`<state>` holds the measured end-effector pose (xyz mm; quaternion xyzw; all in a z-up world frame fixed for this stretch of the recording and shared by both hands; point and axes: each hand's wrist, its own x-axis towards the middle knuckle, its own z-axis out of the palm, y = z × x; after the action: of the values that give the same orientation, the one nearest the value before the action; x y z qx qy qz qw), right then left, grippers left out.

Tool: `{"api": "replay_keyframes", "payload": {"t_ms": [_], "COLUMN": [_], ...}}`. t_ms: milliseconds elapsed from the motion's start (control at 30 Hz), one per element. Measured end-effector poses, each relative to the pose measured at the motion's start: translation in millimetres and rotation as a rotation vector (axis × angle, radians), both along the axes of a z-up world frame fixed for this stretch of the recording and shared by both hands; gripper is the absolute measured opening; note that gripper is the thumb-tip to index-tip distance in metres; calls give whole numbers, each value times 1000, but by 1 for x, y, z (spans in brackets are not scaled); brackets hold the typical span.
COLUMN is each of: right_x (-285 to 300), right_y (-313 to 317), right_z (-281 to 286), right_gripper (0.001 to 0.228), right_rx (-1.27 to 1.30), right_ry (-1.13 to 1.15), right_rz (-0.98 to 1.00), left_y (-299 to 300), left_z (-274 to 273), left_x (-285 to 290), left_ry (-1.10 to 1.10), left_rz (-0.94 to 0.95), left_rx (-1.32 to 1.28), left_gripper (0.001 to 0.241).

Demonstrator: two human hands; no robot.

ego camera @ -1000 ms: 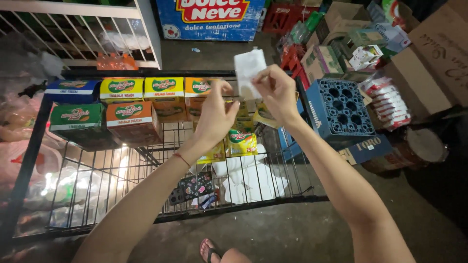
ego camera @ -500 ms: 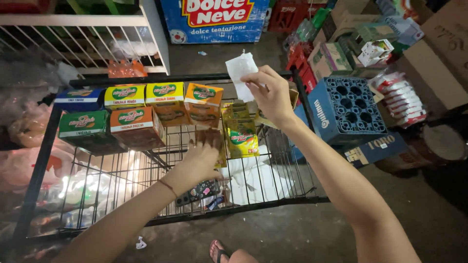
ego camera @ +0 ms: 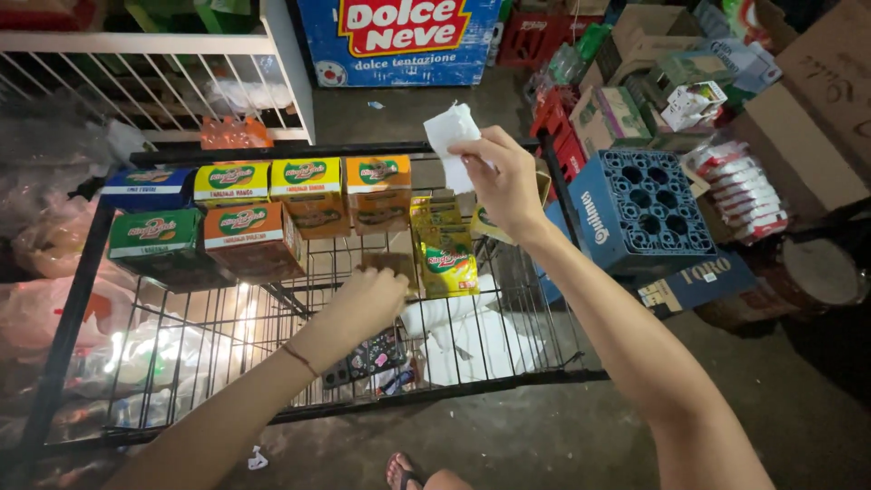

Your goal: Wiping individual product packets with a cloth and organizing them in a shopping cart.

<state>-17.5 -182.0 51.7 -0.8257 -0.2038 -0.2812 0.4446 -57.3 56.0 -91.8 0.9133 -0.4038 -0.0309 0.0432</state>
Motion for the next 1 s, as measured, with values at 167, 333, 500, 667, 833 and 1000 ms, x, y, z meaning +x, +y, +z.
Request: {"api": "replay_keyframes", "payload": {"t_ms": [167,333,500,667,833,1000], "right_x": [0,-14,-11,-13,-3,-2], "right_y": [6,9,13,16,10,11], "right_z": [-3,10,-8,0,-6,-12], "right_gripper": [32,34,69,44,10,14], "right_rx": [37,29,129,119,210,156], "right_ry": [53,217,256,350,144,43], "right_rz": [-14,86,182,89,82,77], "left_y": [12,13,-9,-33,-32,-40], "left_z": [94,182,179,129,96,63], "left_x": [2,16,37,46,55,57], "left_ry": [76,-121,91,462,557,641], "left_rz": [29,52,331,487,449,237], "left_rx": [-75,-424,-1369,-1723,-1606,-1533], "left_gripper": [24,28,19,27,38,42]}}
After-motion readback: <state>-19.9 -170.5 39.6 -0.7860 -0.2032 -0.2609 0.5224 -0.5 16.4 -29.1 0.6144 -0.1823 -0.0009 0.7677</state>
